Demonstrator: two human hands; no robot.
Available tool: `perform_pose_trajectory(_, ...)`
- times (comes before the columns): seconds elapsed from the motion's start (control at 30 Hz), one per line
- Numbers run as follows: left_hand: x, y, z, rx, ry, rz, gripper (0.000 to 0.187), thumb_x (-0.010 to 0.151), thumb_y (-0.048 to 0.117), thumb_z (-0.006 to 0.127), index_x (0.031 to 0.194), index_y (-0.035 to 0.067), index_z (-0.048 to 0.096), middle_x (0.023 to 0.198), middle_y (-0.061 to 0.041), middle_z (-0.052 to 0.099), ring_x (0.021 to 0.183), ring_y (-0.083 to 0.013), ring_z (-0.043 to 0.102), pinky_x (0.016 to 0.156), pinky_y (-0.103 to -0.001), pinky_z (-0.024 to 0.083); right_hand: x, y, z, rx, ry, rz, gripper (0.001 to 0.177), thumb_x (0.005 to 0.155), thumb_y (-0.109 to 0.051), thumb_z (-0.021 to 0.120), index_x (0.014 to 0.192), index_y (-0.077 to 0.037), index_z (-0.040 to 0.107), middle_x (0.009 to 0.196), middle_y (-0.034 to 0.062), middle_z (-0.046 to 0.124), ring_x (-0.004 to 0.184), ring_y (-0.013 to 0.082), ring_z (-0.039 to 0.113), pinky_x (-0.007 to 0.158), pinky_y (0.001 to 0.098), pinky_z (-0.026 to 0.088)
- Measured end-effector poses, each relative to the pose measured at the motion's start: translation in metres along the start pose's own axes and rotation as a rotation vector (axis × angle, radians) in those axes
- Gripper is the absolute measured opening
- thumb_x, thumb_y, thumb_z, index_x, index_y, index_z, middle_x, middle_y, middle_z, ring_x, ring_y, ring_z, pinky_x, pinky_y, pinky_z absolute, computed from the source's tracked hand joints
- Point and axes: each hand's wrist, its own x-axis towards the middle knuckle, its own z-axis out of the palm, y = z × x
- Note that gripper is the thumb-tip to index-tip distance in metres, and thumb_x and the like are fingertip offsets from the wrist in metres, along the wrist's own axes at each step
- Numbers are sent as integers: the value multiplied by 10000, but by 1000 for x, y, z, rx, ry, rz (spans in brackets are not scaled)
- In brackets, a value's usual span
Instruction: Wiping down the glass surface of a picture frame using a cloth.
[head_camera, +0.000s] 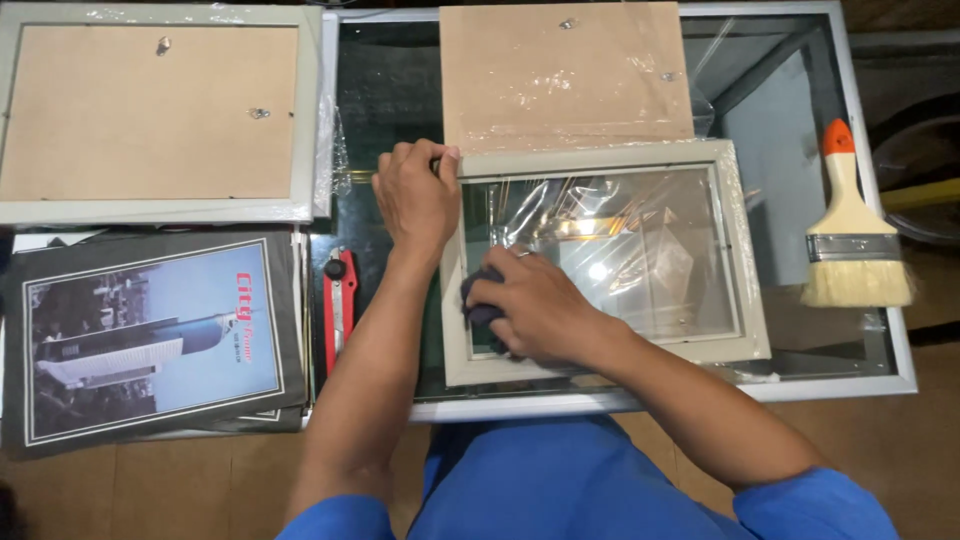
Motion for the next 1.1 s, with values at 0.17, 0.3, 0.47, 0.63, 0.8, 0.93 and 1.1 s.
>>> perform_pose_trajectory(0.17,1,0,5,-9,33,20,169,945,370,728,891,214,695,872,-16,630,918,-298,624,796,-457,477,-80,80,-12,-187,251,421,474,772,-320,770,1233,-371,677,1224,141,588,1163,437,612,968,521,484)
perform_pose_trajectory(0.3,0,3,1,-20,29,11,153,954,339,727,894,201,701,872,-13,630,904,-290,622,789,-446,466,-145,148,-19,-390,427,737,456,924,-441,742,1348,-306,642,1302,175,476,1191,494,471,1008,560,366)
perform_pose_trajectory(0.47,1,0,6,-19,42,1,156,924,362,741,889,218,694,870,-13,619,915,-296,617,800,-452,471,-58,74,-10,-303,368,730,531,920,-378,712,1388,-138,636,1275,326,502,1150,602,488,923,648,400)
perform_pose_trajectory(0.63,1,-4,4,-30,27,-7,145,920,376,742,884,245,693,878,22,622,933,-256,623,820,-421,472,33,-10,0,22,301,514,494,873,-206,659,1355,-112,606,1245,356,536,1157,617,505,922,656,410)
perform_pose_trajectory(0.8,2,-6,7,-31,14,-13,160,918,393,752,887,243,703,883,4,631,951,-280,622,842,-451,474,25,7,-22,-36,218,553,539,835,-112,632,1372,-133,590,1380,304,441,1061,461,545,823,542,514)
perform_pose_trajectory(0.93,1,1,1,-28,0,-14,148,942,351,738,885,218,710,874,-1,639,928,-272,627,823,-431,467,-57,111,-24,-204,309,781,487,901,-240,669,1380,-178,613,1347,235,522,1131,432,526,925,592,427)
perform_pose_trajectory(1.1,1,2,1,-22,14,-17,136,916,364,756,877,240,716,870,7,635,940,-266,625,830,-432,470,-77,155,-5,-344,531,820,447,893,-240,782,1314,-144,665,1168,272,506,985,567,584,801,632,469)
